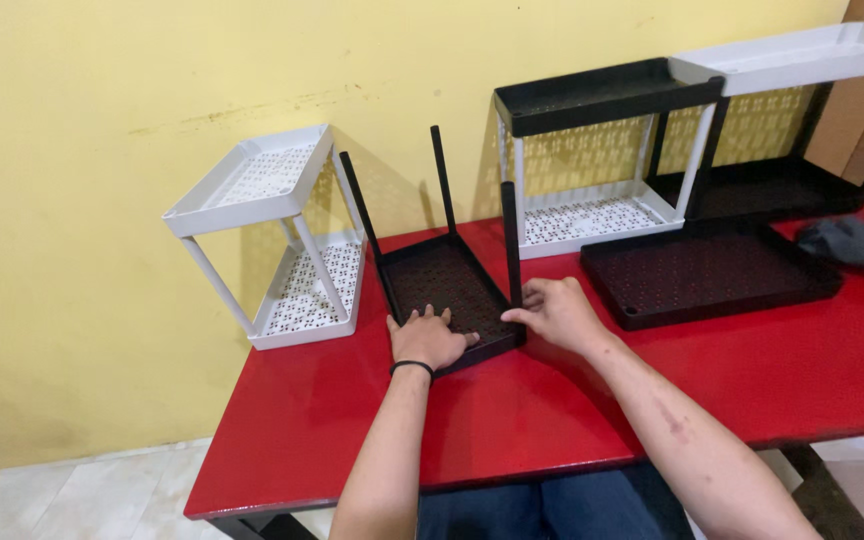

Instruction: The person disassembles small plastic tiered storage racks on a red table. They pull the black support poles out of the shelf trays, detach trays from the frames, and stack the removed trays and poles together on the table.

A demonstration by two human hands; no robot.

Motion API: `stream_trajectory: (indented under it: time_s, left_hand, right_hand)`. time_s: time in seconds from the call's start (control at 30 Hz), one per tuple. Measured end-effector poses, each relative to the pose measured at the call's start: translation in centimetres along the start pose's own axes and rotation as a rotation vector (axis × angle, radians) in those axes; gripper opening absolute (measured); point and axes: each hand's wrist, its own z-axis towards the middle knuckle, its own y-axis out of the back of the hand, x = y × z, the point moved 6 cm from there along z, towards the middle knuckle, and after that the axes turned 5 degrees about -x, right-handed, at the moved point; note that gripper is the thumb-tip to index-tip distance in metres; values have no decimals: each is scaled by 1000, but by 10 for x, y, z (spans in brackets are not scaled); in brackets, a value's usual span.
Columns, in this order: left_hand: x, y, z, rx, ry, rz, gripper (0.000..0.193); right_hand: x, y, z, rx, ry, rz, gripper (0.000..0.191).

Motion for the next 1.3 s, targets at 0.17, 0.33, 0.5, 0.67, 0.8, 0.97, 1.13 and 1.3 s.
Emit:
stream_trajectory:
  time_s: [0.17, 0.33, 0.5, 0.67, 0.8, 0.97, 1.13, 1.3]
  left_hand:
    - [-1, 1, -1, -12, 6, 4, 85]
    - [-2, 2, -2, -7, -18, 3, 84]
    - [-2, 3, -4, -3, -3, 5, 85]
    - [-2, 3, -5, -4, -2, 4, 84]
    - [-2, 4, -5, -7, 3, -5, 83]
    - [-1, 3, -3, -8, 3, 4, 82]
    - [-1, 1, -3, 9, -13, 13, 82]
    - [-2, 6, -9, 6, -11, 4, 81]
  right_hand:
    - [6, -5, -1, 134, 96, 233, 36]
    - [3, -4, -1, 89, 65, 104, 36]
    - [1, -2, 0, 81, 18, 65, 36]
    - [4, -4, -1, 47, 56, 148, 38]
    - [3, -4, -5, -73, -36, 18, 43]
    - [15, 0, -4, -13, 61, 151, 32]
    - [8, 2, -8, -134, -54, -79, 41]
    - [23, 1, -5, -211, 233, 197, 35]
